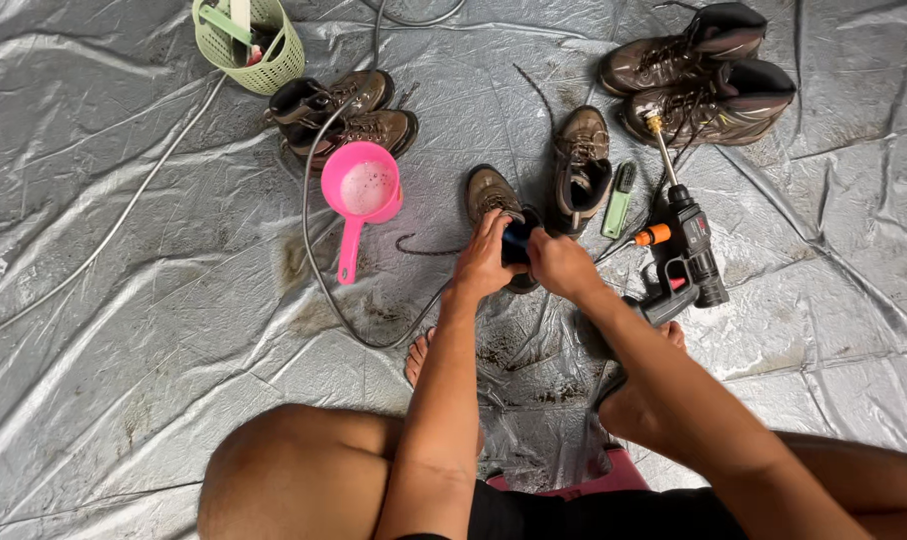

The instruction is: The person uses a power drill with a brush attachment to scrub the exterior of a brown hiking boot. They then switch to a manual toothbrush to scrub the interior of the same boot. Other boots, a bucket, and cleaning supplies are visible on the tarp.

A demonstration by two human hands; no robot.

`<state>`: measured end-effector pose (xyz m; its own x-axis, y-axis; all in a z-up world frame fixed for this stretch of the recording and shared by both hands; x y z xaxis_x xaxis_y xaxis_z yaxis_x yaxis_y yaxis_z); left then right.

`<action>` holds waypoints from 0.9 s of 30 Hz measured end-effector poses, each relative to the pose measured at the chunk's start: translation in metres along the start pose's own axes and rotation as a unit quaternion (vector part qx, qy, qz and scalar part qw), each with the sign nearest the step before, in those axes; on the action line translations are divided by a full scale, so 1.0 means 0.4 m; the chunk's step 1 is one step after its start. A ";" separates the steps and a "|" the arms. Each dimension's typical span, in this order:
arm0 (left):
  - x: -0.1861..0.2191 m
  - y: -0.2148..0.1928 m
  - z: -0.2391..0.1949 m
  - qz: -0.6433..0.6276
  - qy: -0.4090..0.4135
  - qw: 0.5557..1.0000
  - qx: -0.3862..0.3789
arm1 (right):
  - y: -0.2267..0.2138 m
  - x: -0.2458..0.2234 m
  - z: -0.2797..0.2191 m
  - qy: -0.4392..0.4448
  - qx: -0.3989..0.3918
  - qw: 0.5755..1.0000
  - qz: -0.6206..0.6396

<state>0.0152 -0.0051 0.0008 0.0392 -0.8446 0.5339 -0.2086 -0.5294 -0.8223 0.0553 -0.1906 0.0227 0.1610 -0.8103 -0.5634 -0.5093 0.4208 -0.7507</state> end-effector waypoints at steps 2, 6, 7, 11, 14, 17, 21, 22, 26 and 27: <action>0.014 -0.020 -0.001 0.000 0.002 1.000 -0.011 | -0.080 -0.015 -0.051 -0.004 -0.021 0.999 -0.026; 0.031 -0.013 0.007 0.014 0.033 0.999 -0.003 | -0.079 -0.005 -0.011 -0.050 0.029 0.992 -0.113; 0.053 -0.007 -0.004 0.015 0.039 0.999 -0.008 | -0.042 0.012 -0.002 -0.042 0.032 0.993 -0.110; 0.065 0.047 -0.013 0.049 -0.014 0.999 0.017 | 0.035 0.005 0.034 0.000 0.044 0.999 0.028; 0.062 0.060 -0.008 0.066 -0.023 0.997 0.026 | -0.032 -0.019 -0.032 -0.002 -0.002 0.999 0.035; 0.080 -0.009 -0.004 0.111 -0.013 0.994 -0.004 | -0.123 -0.037 -0.071 -0.025 -0.027 0.999 0.019; 0.067 -0.063 0.042 0.258 0.010 0.964 -0.062 | -0.130 -0.040 -0.037 -0.075 0.061 0.993 -0.068; 0.048 -0.047 0.057 0.257 0.008 0.964 -0.063 | -0.113 -0.052 -0.044 -0.076 0.059 0.993 -0.069; 0.005 -0.043 0.068 0.234 0.052 0.970 -0.049 | -0.119 -0.094 -0.050 -0.103 -0.026 0.994 -0.007; 0.007 -0.051 0.055 0.199 0.068 0.977 -0.027 | -0.138 -0.098 -0.050 -0.115 -0.067 0.991 0.019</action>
<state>0.0411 0.0018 0.0146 -0.1858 -0.9623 0.1984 -0.2316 -0.1534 -0.9606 0.0603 -0.1902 0.0929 0.3198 -0.6736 -0.6663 -0.6240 0.3794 -0.6831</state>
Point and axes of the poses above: each hand's wrist, its own z-axis towards the middle knuckle, its own y-axis out of the palm, x = y × z, the point moved 1 cm from there along z, towards the middle knuckle, and after that the axes turned 10 degrees about z, right-handed, at the moved point
